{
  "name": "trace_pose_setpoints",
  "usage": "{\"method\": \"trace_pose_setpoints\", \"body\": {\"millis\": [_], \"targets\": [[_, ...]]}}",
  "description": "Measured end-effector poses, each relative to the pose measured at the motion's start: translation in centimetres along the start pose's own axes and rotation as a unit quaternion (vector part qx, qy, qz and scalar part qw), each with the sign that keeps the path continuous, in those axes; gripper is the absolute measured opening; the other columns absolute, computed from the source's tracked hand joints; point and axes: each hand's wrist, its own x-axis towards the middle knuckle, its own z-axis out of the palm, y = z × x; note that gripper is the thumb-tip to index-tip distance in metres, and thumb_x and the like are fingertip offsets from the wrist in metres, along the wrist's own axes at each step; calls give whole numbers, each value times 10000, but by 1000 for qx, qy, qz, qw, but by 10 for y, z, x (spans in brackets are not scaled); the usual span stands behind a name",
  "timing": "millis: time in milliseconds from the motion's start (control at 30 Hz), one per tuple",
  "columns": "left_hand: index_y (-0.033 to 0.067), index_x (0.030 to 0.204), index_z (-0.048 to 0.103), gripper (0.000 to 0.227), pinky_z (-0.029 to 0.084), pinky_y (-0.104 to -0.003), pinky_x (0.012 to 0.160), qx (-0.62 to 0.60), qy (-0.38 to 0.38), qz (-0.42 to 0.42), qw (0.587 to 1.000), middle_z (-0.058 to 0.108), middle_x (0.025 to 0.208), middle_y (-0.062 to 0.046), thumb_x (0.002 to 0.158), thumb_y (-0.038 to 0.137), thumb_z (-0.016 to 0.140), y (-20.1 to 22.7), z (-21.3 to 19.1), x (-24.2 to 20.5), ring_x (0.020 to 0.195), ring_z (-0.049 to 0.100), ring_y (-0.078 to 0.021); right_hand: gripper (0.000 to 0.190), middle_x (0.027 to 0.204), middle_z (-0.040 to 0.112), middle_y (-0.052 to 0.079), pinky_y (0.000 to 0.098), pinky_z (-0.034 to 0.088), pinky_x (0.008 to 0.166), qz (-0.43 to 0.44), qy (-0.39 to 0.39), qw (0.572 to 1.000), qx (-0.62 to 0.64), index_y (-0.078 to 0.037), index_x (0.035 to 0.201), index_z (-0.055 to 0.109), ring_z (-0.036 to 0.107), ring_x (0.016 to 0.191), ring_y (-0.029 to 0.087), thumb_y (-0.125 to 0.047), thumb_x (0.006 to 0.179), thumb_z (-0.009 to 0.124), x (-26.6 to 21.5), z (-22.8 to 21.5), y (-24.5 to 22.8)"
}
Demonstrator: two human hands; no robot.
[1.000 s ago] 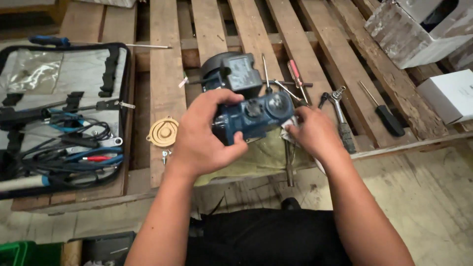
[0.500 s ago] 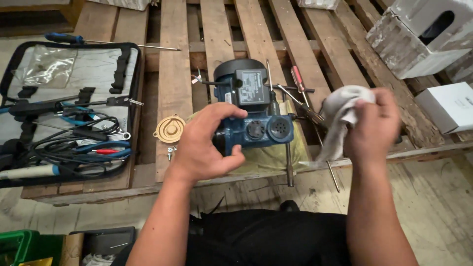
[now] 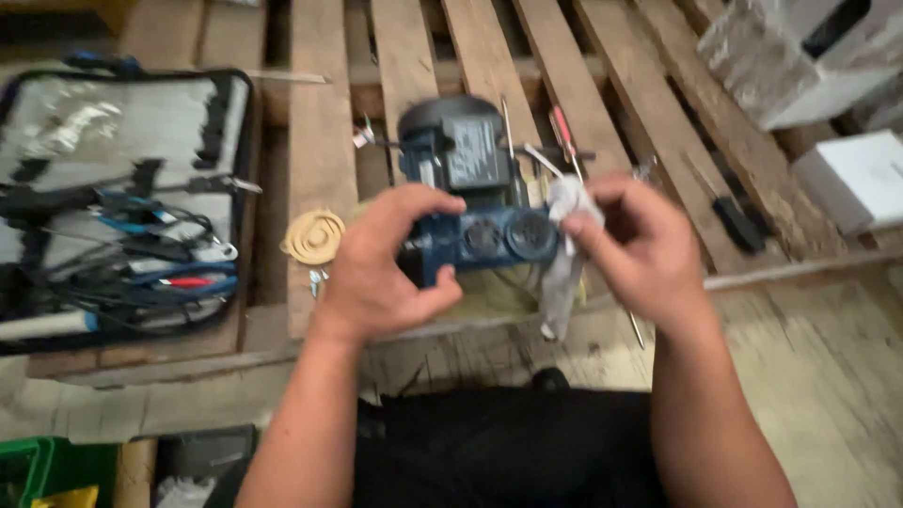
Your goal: The person uses a screwdriver to remove a black cap from a blue motor. They then insert a small metal pin into a hole on the motor's body and use the screwdriver to push it in. Finally, they reinsert the black cap and tighten it with the screwdriver.
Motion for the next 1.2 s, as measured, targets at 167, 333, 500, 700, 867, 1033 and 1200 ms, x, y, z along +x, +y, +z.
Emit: {"method": "trace_pose_setpoints", "body": {"millis": [167, 333, 500, 700, 867, 1033, 1200], "targets": [[47, 1193, 623, 506, 552, -363, 1021, 11, 33, -30, 999, 688, 1179, -84, 691, 69, 684, -1, 2, 3, 1110, 687, -253, 129, 1116, 666, 94, 289, 562, 861, 10, 125, 992, 4, -52, 1146, 598, 654, 1007, 179, -88, 1050, 675, 13, -14, 47], [80, 1187, 623, 502, 568, -340, 991, 21, 49, -65, 996, 685, 1181, -53, 689, 87, 691, -2, 0, 5, 1100, 692, -220, 147, 1164, 626, 96, 339, 495, 996, -100, 316, 943, 36, -107, 1156, 532, 610, 1087, 216, -220, 1135, 624, 22, -35, 76], [55, 1177, 597, 459, 523, -345, 1038, 0, 103, -98, 990, 655, 1174, -98, 723, 83, 658, -5, 4, 12, 1111, 649, -242, 180, 1165, 711, 22, 309, 653, 841, 145, 271, 951, 26, -231, 1080, 623, 726, 1028, 169, -88, 1004, 702, 21, -23, 82], [53, 1169, 558, 427, 524, -338, 999, -18, 140, -123, 982, 632, 1150, -109, 746, 59, 614, -19, -5, 23, 1065, 629, -225, 136, 1089, 731, 116, 365, 535, 850, 75, 29, 976, -202, -55, 1086, 734, 672, 1011, 235, -146, 1018, 661, 18, -15, 45], [27, 1172, 527, 432, 511, -342, 961, -29, 123, -94, 987, 618, 1121, -127, 752, 30, 625, -25, -5, 28, 1024, 610, -231, 134, 874, 727, -14, 294, 575, 748, 55, -276, 947, -152, -161, 944, 718, 695, 784, 137, -234, 994, 618, -36, -19, -16], [74, 1168, 517, 464, 535, -338, 945, -9, 98, -90, 991, 645, 1100, -95, 720, 91, 640, -23, 3, 40, 1015, 650, -220, 290, 990, 704, 188, 566, 511, 738, 153, -577, 747, -293, -71, 978, 678, 681, 913, 416, -267, 974, 465, -93, 122, 47], [79, 1131, 520, 421, 499, -316, 949, -24, 100, -93, 990, 616, 1073, -56, 728, 66, 642, -12, 5, 41, 1008, 618, -187, 372, 1130, 731, 169, 490, 616, 772, 258, -369, 791, -414, -137, 1189, 728, 736, 1010, 392, -142, 944, 449, -165, 221, 259]]}}
